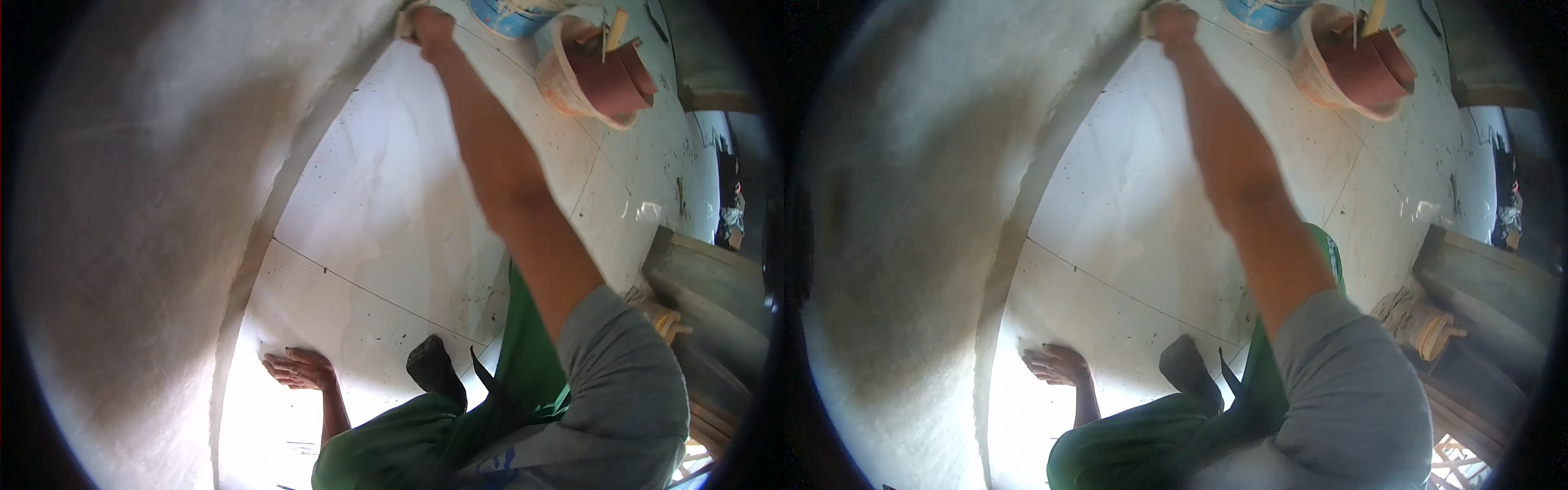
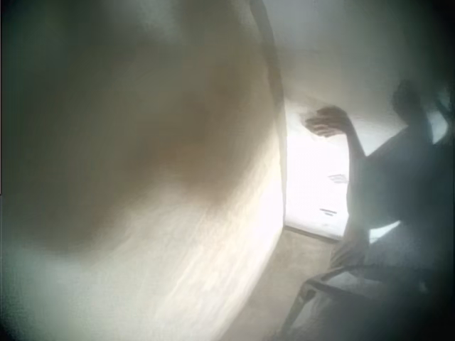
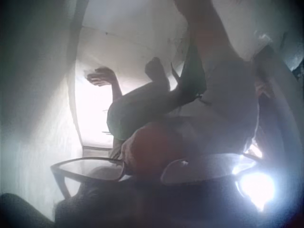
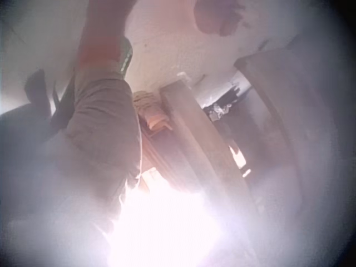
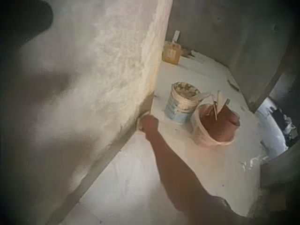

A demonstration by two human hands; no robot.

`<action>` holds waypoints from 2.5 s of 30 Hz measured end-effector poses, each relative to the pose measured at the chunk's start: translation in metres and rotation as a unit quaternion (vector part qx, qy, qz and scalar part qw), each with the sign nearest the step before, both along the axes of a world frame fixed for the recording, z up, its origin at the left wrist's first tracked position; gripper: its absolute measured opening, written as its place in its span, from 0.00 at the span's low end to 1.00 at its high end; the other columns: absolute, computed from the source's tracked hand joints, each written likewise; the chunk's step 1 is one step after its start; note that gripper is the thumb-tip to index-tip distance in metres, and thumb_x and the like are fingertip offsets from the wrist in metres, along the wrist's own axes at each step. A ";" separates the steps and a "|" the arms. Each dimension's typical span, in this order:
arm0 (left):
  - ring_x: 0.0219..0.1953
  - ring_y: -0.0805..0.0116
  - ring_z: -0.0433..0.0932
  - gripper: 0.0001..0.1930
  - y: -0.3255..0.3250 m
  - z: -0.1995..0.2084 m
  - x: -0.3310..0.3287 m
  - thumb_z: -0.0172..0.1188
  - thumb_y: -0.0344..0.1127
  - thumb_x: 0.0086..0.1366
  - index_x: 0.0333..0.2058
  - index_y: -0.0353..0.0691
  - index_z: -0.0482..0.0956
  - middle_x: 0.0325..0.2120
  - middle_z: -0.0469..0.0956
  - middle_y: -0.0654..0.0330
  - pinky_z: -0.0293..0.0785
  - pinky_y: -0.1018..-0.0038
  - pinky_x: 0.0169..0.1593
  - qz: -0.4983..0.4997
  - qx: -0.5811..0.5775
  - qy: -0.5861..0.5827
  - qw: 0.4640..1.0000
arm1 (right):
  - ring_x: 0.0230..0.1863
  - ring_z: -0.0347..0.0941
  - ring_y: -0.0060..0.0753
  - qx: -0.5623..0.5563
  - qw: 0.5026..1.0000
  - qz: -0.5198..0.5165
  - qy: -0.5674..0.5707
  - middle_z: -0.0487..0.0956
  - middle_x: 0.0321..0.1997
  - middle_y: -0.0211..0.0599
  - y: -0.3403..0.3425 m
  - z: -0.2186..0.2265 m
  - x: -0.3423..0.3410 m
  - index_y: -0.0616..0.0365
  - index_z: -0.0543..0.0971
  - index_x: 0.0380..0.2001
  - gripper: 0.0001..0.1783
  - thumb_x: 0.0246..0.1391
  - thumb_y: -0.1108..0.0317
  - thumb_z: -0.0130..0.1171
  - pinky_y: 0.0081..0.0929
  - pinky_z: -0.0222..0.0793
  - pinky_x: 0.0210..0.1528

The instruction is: The person applies white grout paste to the junction between the wall and floor tiles using a spreader. They move along the base of the wall, smoothing the material and scraping off excess with the tool and a piece of card.

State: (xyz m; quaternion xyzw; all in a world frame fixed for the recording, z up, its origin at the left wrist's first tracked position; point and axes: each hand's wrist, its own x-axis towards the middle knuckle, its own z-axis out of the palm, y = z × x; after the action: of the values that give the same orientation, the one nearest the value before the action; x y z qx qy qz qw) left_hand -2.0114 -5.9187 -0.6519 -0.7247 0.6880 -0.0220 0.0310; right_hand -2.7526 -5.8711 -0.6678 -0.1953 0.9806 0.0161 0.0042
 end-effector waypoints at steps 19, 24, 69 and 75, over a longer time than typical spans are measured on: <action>0.71 0.45 0.62 0.37 0.004 -0.016 -0.003 0.36 0.62 0.79 0.75 0.42 0.58 0.73 0.58 0.48 0.64 0.40 0.67 -0.025 -0.018 0.009 0.999 | 0.45 0.84 0.51 -0.700 0.626 -0.215 -0.268 0.85 0.48 0.49 0.059 0.012 -0.042 0.63 0.81 0.45 0.12 0.67 0.66 0.55 0.47 0.80 0.41; 0.70 0.46 0.62 0.36 0.008 -0.024 -0.001 0.37 0.60 0.79 0.76 0.44 0.55 0.74 0.56 0.50 0.64 0.40 0.67 -0.056 -0.034 -0.008 0.998 | 0.45 0.83 0.47 -0.464 0.875 0.071 -0.119 0.84 0.51 0.47 0.054 -0.051 0.049 0.56 0.78 0.54 0.17 0.62 0.69 0.59 0.46 0.80 0.44; 0.76 0.47 0.54 0.34 0.000 0.009 -0.002 0.52 0.47 0.74 0.72 0.36 0.60 0.74 0.58 0.47 0.53 0.44 0.72 -0.036 -0.074 0.104 0.991 | 0.55 0.78 0.56 -0.573 0.701 -0.001 -0.424 0.80 0.53 0.58 -0.110 0.031 0.599 0.67 0.67 0.65 0.29 0.66 0.65 0.60 0.49 0.69 0.65; 0.77 0.45 0.51 0.36 -0.003 0.009 0.014 0.54 0.47 0.72 0.72 0.35 0.59 0.74 0.56 0.47 0.52 0.44 0.73 -0.033 -0.069 0.116 0.990 | 0.46 0.84 0.36 -0.720 0.547 -0.112 -0.411 0.84 0.44 0.43 -0.058 0.031 0.402 0.59 0.68 0.58 0.22 0.64 0.72 0.63 0.32 0.84 0.45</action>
State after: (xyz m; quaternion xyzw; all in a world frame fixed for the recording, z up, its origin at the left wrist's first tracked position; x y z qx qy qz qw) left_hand -1.9975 -5.9219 -0.6430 -0.6995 0.7074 0.0138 -0.1004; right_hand -2.3505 -5.9290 -0.6367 -0.0065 0.5685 -0.7782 0.2669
